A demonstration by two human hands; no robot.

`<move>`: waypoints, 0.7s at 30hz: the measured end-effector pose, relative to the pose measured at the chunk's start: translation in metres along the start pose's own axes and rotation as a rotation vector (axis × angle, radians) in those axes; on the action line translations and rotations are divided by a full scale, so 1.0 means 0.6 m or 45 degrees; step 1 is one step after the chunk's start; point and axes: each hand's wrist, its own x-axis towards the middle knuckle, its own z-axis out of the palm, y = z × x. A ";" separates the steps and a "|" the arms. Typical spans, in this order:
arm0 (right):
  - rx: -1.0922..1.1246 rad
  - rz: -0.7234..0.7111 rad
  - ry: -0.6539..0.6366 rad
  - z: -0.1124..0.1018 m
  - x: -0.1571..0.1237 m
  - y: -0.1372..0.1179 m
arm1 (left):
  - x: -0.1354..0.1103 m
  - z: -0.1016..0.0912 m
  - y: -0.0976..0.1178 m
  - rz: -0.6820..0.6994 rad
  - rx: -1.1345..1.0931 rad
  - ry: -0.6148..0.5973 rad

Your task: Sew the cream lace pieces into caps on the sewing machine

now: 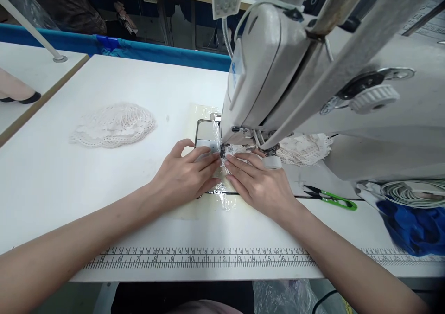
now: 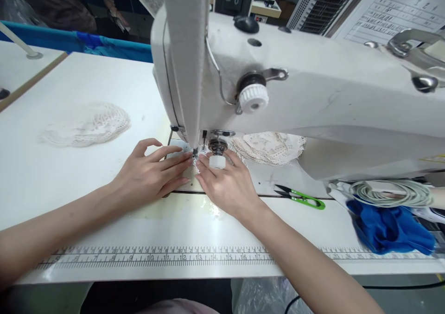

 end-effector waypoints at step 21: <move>0.030 0.146 -0.047 0.007 0.002 0.015 | 0.002 -0.004 0.008 -0.052 0.059 0.030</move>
